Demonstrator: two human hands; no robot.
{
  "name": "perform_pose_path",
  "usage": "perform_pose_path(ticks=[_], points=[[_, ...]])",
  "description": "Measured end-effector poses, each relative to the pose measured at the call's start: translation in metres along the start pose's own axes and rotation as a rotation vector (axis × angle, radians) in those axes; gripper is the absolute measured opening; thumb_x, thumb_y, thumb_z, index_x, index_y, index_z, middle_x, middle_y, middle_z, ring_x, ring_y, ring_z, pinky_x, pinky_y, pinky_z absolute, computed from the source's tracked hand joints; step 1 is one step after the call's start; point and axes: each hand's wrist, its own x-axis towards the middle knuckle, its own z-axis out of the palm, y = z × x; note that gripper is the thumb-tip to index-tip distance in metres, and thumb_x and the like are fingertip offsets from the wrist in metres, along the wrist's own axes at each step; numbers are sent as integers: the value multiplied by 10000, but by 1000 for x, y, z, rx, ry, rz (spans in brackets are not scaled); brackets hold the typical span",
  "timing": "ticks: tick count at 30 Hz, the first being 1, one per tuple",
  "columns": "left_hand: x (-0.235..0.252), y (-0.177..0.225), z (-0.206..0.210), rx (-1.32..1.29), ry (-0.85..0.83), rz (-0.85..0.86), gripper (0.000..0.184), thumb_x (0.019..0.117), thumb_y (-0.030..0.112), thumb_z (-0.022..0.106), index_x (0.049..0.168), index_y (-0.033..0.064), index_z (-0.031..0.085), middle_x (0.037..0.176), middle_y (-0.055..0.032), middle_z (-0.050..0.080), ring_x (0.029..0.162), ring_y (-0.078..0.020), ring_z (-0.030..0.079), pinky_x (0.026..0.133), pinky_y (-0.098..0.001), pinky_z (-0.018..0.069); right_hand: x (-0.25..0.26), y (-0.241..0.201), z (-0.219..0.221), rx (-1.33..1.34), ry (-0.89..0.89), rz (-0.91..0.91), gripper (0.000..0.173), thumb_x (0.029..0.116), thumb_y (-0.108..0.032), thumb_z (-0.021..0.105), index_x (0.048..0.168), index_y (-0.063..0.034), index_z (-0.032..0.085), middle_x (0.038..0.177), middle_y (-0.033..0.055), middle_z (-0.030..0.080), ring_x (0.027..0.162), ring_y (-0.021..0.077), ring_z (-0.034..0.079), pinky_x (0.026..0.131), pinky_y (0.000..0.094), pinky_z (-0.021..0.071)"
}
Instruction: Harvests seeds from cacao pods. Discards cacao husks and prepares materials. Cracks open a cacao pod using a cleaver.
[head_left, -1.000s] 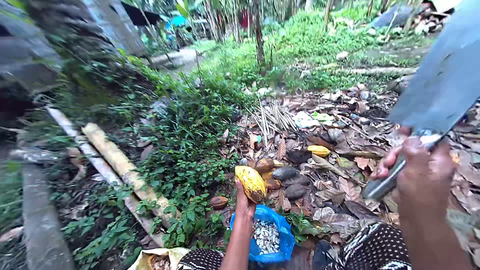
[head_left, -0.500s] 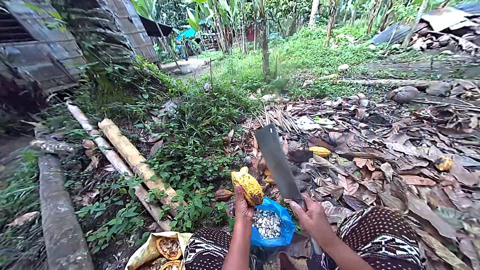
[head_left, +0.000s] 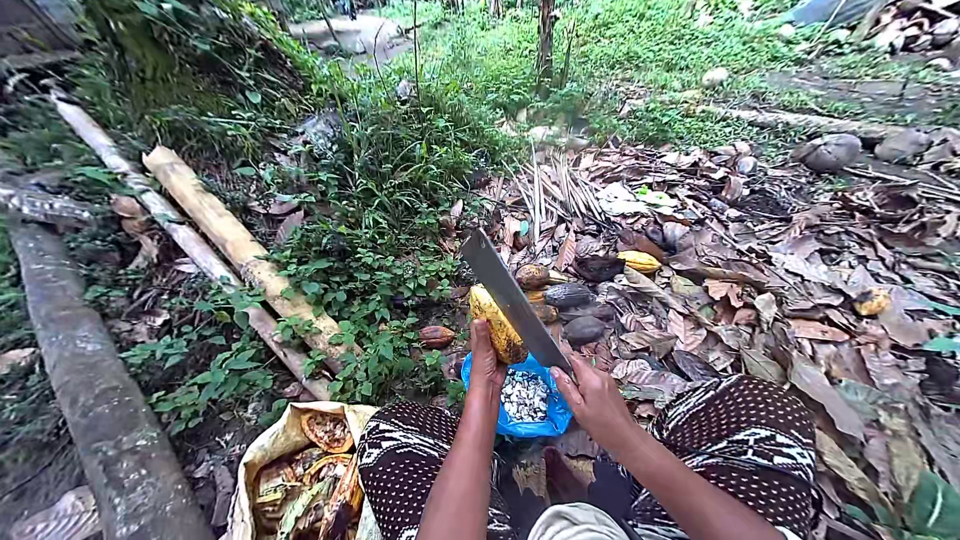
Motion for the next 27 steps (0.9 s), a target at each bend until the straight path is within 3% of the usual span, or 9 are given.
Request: perform_pose_path(ticks=[3, 6, 8, 10, 12, 14, 17, 23, 27], points=[[2, -4, -2, 1, 18, -18, 859, 887, 585, 687, 1517, 145, 303, 1270, -136, 601, 1095, -212, 641, 896, -411, 578, 10, -17, -16, 107, 263, -185, 344, 1074, -232, 502, 1095, 74, 658, 761, 120, 680, 635, 146, 662, 603, 310, 578], [6, -10, -6, -4, 32, -22, 947, 818, 625, 741, 1516, 150, 312, 1285, -144, 600, 1112, -227, 640, 904, -429, 579, 23, -32, -35, 158, 411, -282, 357, 1106, -287, 470, 1098, 42, 606, 698, 89, 609, 572, 84, 596, 550, 242, 545], [5, -9, 0, 15, 3, 2, 945, 830, 625, 730, 1520, 143, 300, 1284, -142, 597, 1113, -222, 636, 912, -423, 573, 21, -27, -33, 41, 322, -203, 356, 1087, -248, 492, 1094, 79, 632, 724, 118, 657, 604, 138, 648, 586, 285, 574], [-2, -7, 5, 103, -40, 31, 1056, 750, 731, 737, 1512, 136, 313, 1241, -108, 632, 1070, -179, 658, 892, -389, 583, 13, -16, -22, -66, -83, 122, 380, 1077, -242, 464, 1179, 89, 621, 829, 205, 692, 761, 332, 714, 724, 496, 587], [-3, -15, 1, 157, -83, 0, 1116, 771, 746, 705, 1560, 114, 233, 1290, -141, 607, 1093, -197, 650, 915, -406, 577, 17, -4, -19, -48, -356, 335, 413, 1099, -262, 420, 1319, 60, 556, 973, 244, 693, 939, 396, 702, 874, 561, 543], [-5, -19, 3, 147, -90, -24, 1019, 866, 647, 675, 1569, 95, 185, 1302, -159, 582, 1097, -198, 638, 920, -394, 568, 18, 0, -23, -26, -393, 354, 403, 1103, -257, 415, 1320, 53, 552, 965, 234, 687, 918, 375, 698, 862, 537, 546], [-3, -19, 7, 132, -106, 4, 1102, 786, 678, 744, 1563, 100, 218, 1268, -134, 614, 1073, -178, 656, 911, -376, 576, 22, -5, -32, -9, -422, 357, 384, 1109, -262, 404, 1301, 41, 543, 917, 204, 660, 829, 332, 681, 798, 498, 548], [1, -16, 1, 249, -117, 79, 1308, 621, 752, 819, 1565, 75, 217, 1279, -119, 603, 1065, -144, 653, 903, -342, 580, 37, -25, -69, -69, -550, 405, 406, 1117, -283, 405, 1388, 8, 489, 994, 213, 651, 856, 342, 679, 809, 516, 551], [-11, -20, 15, 56, -95, -3, 915, 854, 642, 692, 1494, 106, 316, 1207, -118, 634, 1035, -178, 664, 870, -378, 587, 22, -22, -43, -117, -402, 310, 413, 1106, -272, 417, 1337, 47, 543, 973, 239, 690, 936, 403, 697, 865, 565, 541]])
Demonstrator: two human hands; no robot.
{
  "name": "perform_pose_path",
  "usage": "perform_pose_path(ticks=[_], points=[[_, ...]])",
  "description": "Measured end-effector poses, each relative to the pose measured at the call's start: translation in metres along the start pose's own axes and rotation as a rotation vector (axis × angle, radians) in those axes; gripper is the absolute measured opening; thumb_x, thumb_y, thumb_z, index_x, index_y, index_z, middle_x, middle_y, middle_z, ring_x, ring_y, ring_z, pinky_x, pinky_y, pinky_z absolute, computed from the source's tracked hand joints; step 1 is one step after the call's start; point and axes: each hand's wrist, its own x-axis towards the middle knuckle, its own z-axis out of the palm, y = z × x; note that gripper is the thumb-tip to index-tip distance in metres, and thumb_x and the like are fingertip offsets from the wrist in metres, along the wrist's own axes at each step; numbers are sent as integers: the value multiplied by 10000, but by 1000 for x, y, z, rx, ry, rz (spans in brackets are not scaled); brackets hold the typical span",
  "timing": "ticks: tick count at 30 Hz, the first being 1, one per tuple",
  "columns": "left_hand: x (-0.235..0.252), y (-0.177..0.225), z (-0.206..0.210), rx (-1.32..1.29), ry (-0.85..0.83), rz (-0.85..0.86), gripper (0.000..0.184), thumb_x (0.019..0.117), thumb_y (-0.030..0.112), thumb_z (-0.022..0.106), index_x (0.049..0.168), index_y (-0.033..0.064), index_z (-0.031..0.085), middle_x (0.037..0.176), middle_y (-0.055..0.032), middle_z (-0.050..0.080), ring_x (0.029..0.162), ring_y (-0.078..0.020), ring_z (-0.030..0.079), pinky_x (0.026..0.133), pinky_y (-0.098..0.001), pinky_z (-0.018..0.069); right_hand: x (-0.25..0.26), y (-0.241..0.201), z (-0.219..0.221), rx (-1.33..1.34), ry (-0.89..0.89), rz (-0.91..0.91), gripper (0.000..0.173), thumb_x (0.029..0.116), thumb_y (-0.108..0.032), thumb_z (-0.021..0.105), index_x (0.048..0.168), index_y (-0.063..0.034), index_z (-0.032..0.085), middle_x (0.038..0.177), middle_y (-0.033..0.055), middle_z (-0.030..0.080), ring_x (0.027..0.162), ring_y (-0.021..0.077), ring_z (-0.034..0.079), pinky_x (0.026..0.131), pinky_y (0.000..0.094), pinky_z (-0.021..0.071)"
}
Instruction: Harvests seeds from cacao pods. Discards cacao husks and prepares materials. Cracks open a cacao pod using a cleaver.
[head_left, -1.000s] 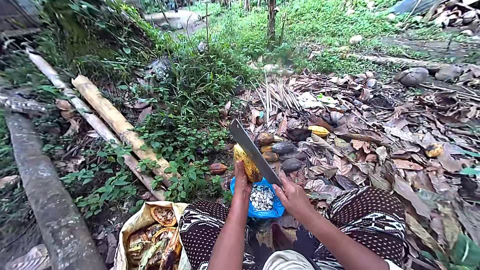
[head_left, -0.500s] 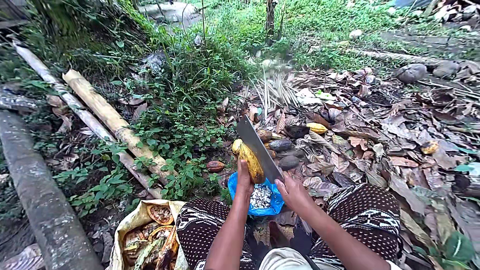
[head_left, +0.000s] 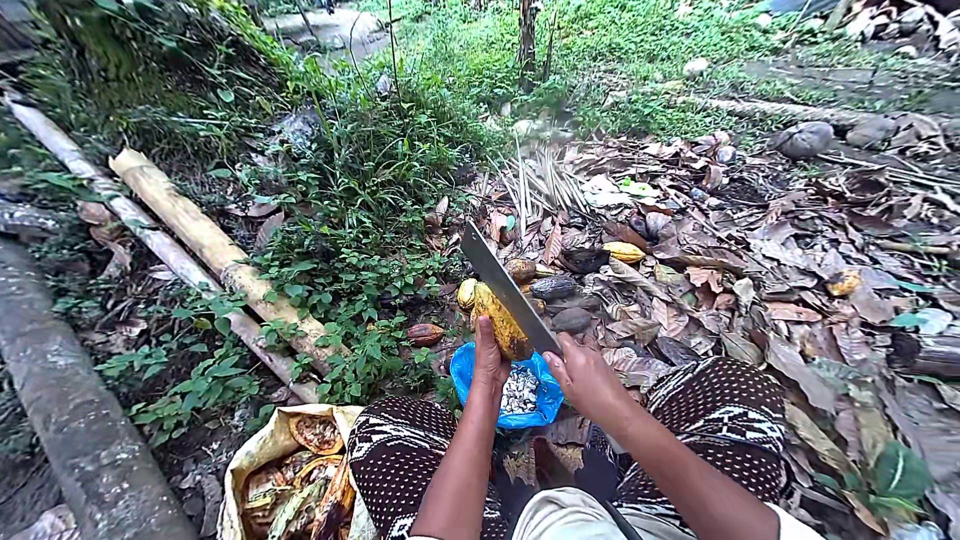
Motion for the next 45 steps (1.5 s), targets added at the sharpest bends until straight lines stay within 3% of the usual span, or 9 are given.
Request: perform_pose_path(ticks=[5, 11, 14, 18, 25, 28, 33, 40, 45], points=[[4, -2, -6, -57, 92, -78, 676, 1013, 596, 449, 1512, 150, 357, 1276, -140, 620, 1106, -233, 646, 906, -436, 571, 7, 27, 48, 95, 323, -197, 418, 1064, -251, 471, 1202, 108, 635, 894, 229, 717, 831, 374, 729, 770, 531, 585], [12, -2, -13, -133, 157, -109, 654, 1007, 658, 383, 1429, 165, 463, 1224, -137, 648, 1078, -271, 665, 865, -490, 585, -12, 7, 16, 249, 756, -531, 344, 1090, -235, 485, 1073, 81, 619, 680, 89, 623, 550, 91, 599, 538, 248, 542], [10, 6, -3, -153, 144, -84, 648, 1000, 676, 365, 1405, 185, 483, 1218, -105, 658, 1082, -237, 664, 880, -457, 580, -16, 13, 26, 125, 634, -417, 345, 1075, -223, 490, 1055, 90, 634, 687, 122, 643, 570, 174, 645, 551, 321, 568], [1, -2, -5, -55, 114, -78, 718, 1014, 686, 266, 1470, 155, 427, 1252, -127, 638, 1105, -230, 648, 907, -449, 568, -9, 22, 43, 27, -47, 90, 441, 1110, -270, 407, 1375, 62, 525, 1030, 271, 700, 1013, 433, 699, 925, 575, 533], [19, 27, -7, 58, 46, -2, 809, 1035, 648, 54, 1551, 60, 261, 1363, -160, 560, 1159, -209, 607, 957, -403, 535, -11, 17, -9, 37, -183, 69, 463, 1099, -283, 461, 1435, 31, 504, 1063, 283, 691, 1023, 439, 687, 943, 601, 516], [18, 20, -6, -36, 77, 8, 696, 1068, 595, 196, 1436, 58, 443, 1188, -147, 668, 1035, -206, 680, 876, -413, 588, -10, 13, -11, -53, -235, 64, 460, 1100, -295, 454, 1423, 29, 505, 1058, 290, 691, 1036, 452, 685, 947, 607, 511], [16, 26, -7, -143, 252, -47, 467, 1110, 420, 332, 1280, 46, 553, 1037, -138, 694, 914, -218, 701, 789, -416, 598, -12, 15, 10, -72, -170, 39, 458, 1103, -289, 441, 1409, 41, 524, 1042, 293, 706, 1026, 472, 694, 929, 613, 519], [10, 30, -4, -325, 347, -160, 521, 1093, 500, 263, 1196, 82, 557, 983, -124, 677, 872, -235, 680, 735, -445, 576, -4, 26, 49, -29, 486, -459, 358, 1014, -249, 499, 984, 54, 687, 691, 148, 671, 592, 293, 701, 532, 458, 574], [0, 20, -11, -315, 261, -429, 587, 1070, 533, 205, 1170, 70, 551, 954, -156, 664, 857, -290, 664, 721, -498, 565, -5, 18, 59, 0, 557, -619, 283, 1022, -194, 518, 968, 28, 686, 754, 126, 698, 615, 227, 700, 546, 376, 585]])
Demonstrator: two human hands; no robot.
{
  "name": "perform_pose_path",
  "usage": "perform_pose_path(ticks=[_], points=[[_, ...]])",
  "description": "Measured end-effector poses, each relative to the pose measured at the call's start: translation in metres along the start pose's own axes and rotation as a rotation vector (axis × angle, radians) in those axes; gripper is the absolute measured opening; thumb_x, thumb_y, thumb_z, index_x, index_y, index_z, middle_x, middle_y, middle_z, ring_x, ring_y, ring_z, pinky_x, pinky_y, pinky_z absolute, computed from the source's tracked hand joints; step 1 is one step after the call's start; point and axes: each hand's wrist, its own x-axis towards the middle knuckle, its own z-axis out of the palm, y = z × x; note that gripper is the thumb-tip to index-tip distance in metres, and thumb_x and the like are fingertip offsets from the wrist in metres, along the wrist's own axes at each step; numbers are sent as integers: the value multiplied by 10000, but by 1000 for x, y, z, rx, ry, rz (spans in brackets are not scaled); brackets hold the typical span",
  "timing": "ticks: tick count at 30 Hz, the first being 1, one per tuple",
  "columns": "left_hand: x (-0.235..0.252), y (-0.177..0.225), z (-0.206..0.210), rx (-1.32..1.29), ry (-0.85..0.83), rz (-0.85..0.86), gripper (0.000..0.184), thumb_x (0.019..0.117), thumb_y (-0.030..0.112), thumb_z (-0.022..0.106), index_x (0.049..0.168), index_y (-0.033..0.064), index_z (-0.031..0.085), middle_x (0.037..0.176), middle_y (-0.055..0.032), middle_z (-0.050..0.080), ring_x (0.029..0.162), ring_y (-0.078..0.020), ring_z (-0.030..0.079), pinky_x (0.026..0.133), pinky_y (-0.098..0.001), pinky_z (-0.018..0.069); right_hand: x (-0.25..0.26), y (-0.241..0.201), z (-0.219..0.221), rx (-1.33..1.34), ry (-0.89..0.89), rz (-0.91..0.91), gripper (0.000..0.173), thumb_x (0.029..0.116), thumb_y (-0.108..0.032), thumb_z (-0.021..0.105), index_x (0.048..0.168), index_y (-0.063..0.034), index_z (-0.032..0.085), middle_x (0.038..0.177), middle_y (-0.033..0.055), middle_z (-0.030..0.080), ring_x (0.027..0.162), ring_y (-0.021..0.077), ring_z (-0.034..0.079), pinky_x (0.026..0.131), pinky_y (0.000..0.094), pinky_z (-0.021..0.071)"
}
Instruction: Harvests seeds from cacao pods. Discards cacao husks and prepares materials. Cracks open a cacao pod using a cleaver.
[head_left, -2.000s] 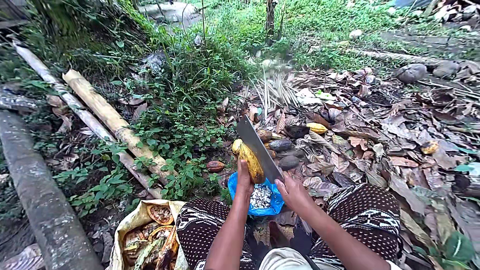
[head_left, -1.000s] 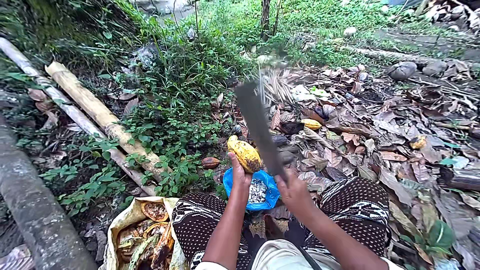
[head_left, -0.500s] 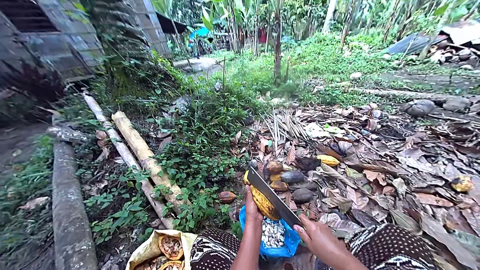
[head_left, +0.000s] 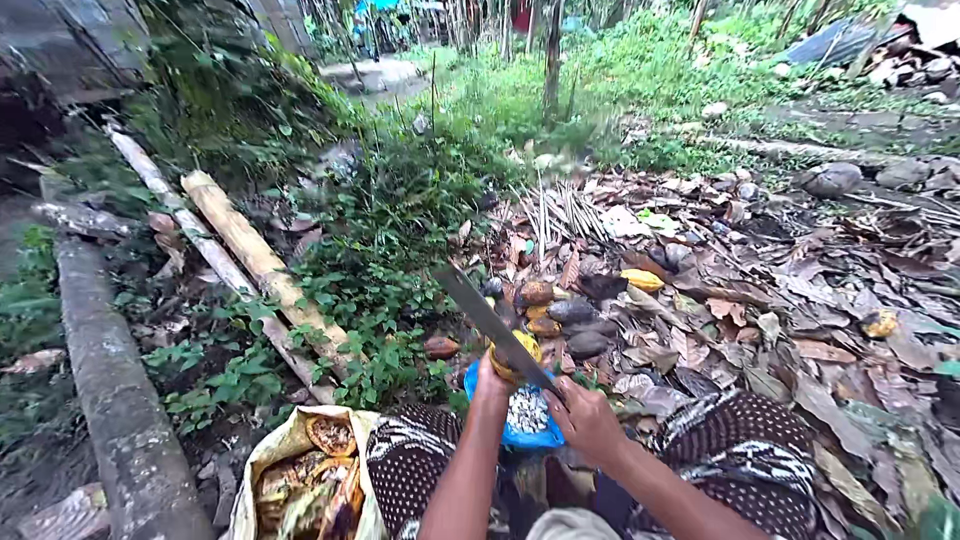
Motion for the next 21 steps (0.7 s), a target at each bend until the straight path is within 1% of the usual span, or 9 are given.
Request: perform_pose_path(ticks=[4, 6, 9, 12, 14, 15, 17, 18, 21], points=[[-7, -5, 5, -8, 156, 32, 450, 1073, 475, 277, 1041, 118, 549, 804, -85, 609, 705, -218, 612, 611, -417, 530, 1, -3, -8, 41, -104, 85, 298, 1044, -190, 510, 1010, 53, 680, 787, 157, 702, 665, 263, 710, 591, 417, 587], [-4, -2, 2, -6, 190, -15, 459, 1062, 496, 294, 1091, 118, 551, 872, -118, 626, 768, -260, 628, 643, -467, 537, 3, -4, -16, 53, -58, 86, 306, 1048, -193, 502, 1009, 55, 678, 769, 144, 690, 647, 228, 691, 585, 383, 577], [1, 1, 0, -20, 254, -83, 460, 1062, 467, 318, 1241, 101, 532, 1082, -194, 630, 948, -344, 633, 753, -554, 539, 11, -11, -38, 115, 78, 29, 339, 1085, -244, 484, 1020, 46, 645, 713, 97, 651, 589, 118, 631, 563, 269, 557], [7, 2, 0, -81, 275, -98, 458, 1057, 466, 333, 1275, 113, 526, 1146, -201, 626, 1023, -361, 627, 810, -591, 528, 16, -20, -59, 168, 125, 35, 355, 1107, -285, 461, 1050, 33, 609, 686, 78, 607, 556, 70, 588, 539, 224, 538], [9, 2, 2, -83, 264, -87, 456, 1055, 472, 340, 1266, 116, 530, 1131, -194, 634, 1004, -353, 636, 790, -577, 537, 11, -16, -57, 60, 14, 104, 349, 1095, -259, 464, 1031, 42, 629, 689, 92, 630, 559, 124, 618, 537, 277, 552], [10, 1, 3, -59, 263, -66, 451, 1054, 481, 351, 1239, 116, 542, 1087, -181, 645, 955, -335, 647, 753, -552, 549, 6, -11, -52, -17, -130, 191, 347, 1079, -245, 463, 1043, 50, 643, 707, 119, 653, 587, 204, 659, 556, 367, 572], [13, -4, -4, -6, 265, -6, 447, 1057, 475, 355, 1217, 106, 550, 1044, -165, 650, 911, -310, 647, 726, -532, 543, -1, -1, -40, -52, -430, 398, 391, 1073, -236, 450, 1203, 83, 634, 829, 217, 703, 771, 384, 723, 721, 555, 579], [16, -8, -8, 9, 277, 18, 438, 1063, 451, 355, 1225, 93, 548, 1052, -173, 648, 921, -315, 643, 738, -546, 537, -4, 6, -37, -42, -483, 447, 411, 1073, -242, 448, 1249, 86, 621, 860, 231, 710, 820, 407, 726, 767, 577, 572], [18, -8, -3, 14, 284, 20, 462, 1067, 460, 325, 1278, 99, 522, 1129, -188, 635, 988, -334, 638, 776, -567, 534, -12, 16, -32, -31, -394, 424, 406, 1064, -247, 455, 1207, 88, 633, 821, 211, 698, 781, 378, 718, 726, 542, 573]])
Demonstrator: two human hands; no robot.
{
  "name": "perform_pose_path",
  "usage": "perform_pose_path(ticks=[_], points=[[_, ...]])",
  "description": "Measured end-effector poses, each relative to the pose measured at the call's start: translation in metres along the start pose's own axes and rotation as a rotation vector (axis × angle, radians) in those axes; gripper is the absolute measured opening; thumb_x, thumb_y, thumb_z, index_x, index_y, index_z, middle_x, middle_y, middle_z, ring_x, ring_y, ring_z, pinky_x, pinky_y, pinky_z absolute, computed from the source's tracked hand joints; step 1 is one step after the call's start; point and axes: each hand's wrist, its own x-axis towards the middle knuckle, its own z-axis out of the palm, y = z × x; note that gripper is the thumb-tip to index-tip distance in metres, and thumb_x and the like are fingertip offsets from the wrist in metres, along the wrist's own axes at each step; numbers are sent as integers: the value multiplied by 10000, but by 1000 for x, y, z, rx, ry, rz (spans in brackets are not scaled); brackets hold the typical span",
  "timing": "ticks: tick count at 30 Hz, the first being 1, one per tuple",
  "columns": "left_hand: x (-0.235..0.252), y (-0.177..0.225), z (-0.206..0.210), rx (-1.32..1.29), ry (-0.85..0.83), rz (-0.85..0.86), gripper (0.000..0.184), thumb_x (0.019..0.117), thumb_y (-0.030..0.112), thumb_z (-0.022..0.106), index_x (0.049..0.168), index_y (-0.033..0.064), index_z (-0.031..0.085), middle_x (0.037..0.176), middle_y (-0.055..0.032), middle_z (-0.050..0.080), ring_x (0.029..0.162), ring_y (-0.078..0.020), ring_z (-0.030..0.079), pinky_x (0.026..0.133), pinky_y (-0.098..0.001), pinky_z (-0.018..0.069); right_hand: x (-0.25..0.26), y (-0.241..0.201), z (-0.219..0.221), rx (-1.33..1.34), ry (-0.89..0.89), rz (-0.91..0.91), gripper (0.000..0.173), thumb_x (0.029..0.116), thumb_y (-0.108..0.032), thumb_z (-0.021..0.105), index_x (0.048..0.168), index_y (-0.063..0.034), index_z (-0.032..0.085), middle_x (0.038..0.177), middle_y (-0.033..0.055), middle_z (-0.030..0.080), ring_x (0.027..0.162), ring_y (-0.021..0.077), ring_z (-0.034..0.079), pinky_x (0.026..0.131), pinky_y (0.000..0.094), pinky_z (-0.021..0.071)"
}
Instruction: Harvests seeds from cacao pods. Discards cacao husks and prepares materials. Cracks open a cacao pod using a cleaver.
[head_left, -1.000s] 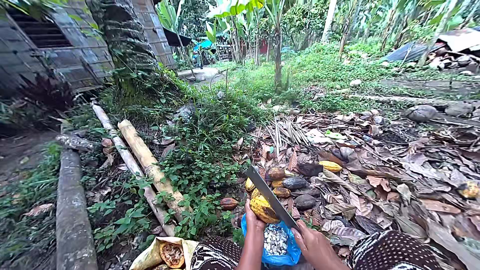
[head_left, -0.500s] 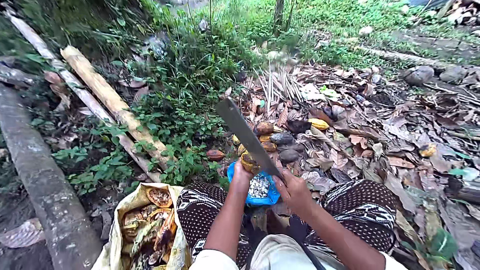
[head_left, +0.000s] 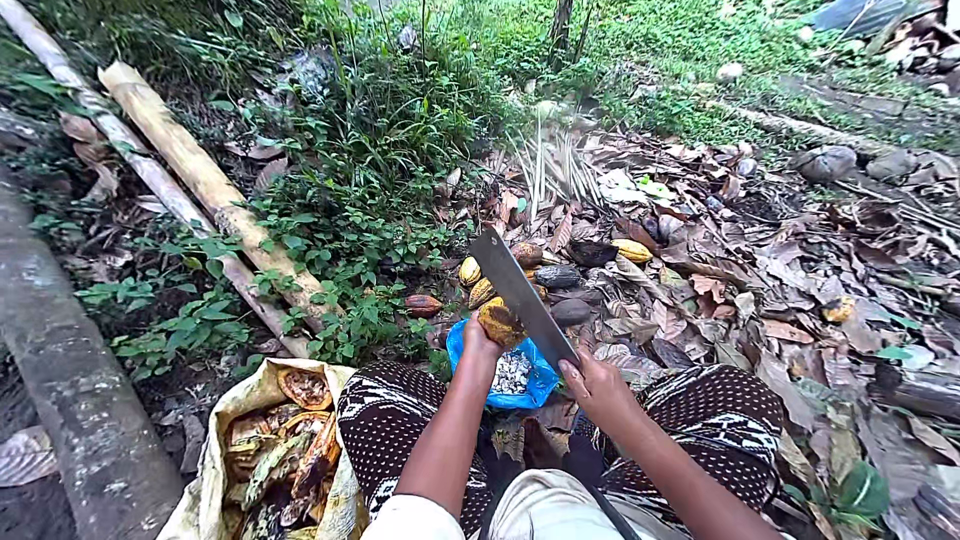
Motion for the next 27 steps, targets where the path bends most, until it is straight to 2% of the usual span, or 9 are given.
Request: perform_pose_path(ticks=[5, 10, 13, 16, 17, 19, 21, 23, 27], points=[[-12, -4, 6, 2, -15, -205, 614, 1025, 610, 315, 1370, 132, 489, 1219, -235, 606, 1021, -377, 638, 769, -531, 553, 10, -7, 25, -53, 286, -162, 306, 1032, -181, 512, 1040, 79, 672, 772, 178, 697, 657, 308, 714, 592, 450, 588], [-9, 12, 5, -21, 22, -85, 562, 1039, 571, 324, 1329, 131, 520, 1203, -212, 624, 1032, -366, 639, 781, -552, 543, 8, -18, 2, -7, 233, -203, 347, 1044, -206, 503, 1089, 86, 685, 820, 182, 719, 697, 295, 724, 633, 443, 594], [1, 13, -1, -122, 49, -62, 538, 1036, 545, 339, 1330, 130, 515, 1224, -210, 617, 1062, -376, 632, 803, -577, 539, 6, -33, -21, 86, 405, -351, 337, 1084, -242, 472, 1021, 40, 646, 707, 96, 641, 581, 134, 624, 544, 279, 541], [5, 14, -3, -139, 50, -46, 549, 1035, 563, 325, 1335, 142, 509, 1249, -208, 608, 1090, -381, 619, 816, -601, 528, 4, -46, -38, 164, 497, -428, 333, 1104, -260, 463, 1046, 36, 605, 698, 81, 611, 579, 62, 587, 564, 192, 523], [2, 14, -1, -131, 46, -43, 552, 1038, 565, 320, 1343, 143, 505, 1258, -208, 604, 1099, -383, 616, 821, -606, 527, 4, -43, -36, 122, 469, -398, 337, 1101, -258, 462, 1033, 37, 611, 696, 86, 617, 576, 85, 599, 558, 216, 531], [-6, 12, 2, -68, 34, -35, 560, 1042, 571, 322, 1351, 145, 513, 1244, -206, 619, 1095, -379, 627, 819, -597, 535, 2, -32, -23, -16, 203, -188, 358, 1071, -240, 460, 1070, 61, 654, 721, 137, 663, 617, 243, 677, 581, 403, 578], [-1, 5, -6, -1, 8, -1, 541, 1047, 547, 321, 1319, 130, 534, 1189, -199, 640, 1042, -361, 637, 789, -590, 529, 6, -23, -13, -21, -178, 80, 413, 1094, -261, 420, 1268, 70, 594, 893, 233, 697, 865, 406, 711, 805, 573, 554], [3, 0, -5, 2, -22, 19, 513, 1054, 504, 322, 1287, 100, 538, 1138, -206, 643, 998, -357, 638, 770, -592, 528, 8, -14, -10, -5, -224, 134, 418, 1087, -258, 431, 1303, 66, 583, 913, 241, 703, 894, 416, 710, 833, 580, 549], [3, 9, 0, 41, -88, 45, 491, 1014, 543, 434, 1260, 139, 566, 1117, -168, 663, 984, -332, 664, 769, -571, 555, 6, -7, -4, -55, -99, 67, 406, 1069, -255, 463, 1267, 56, 633, 875, 219, 718, 839, 397, 726, 775, 561, 567]])
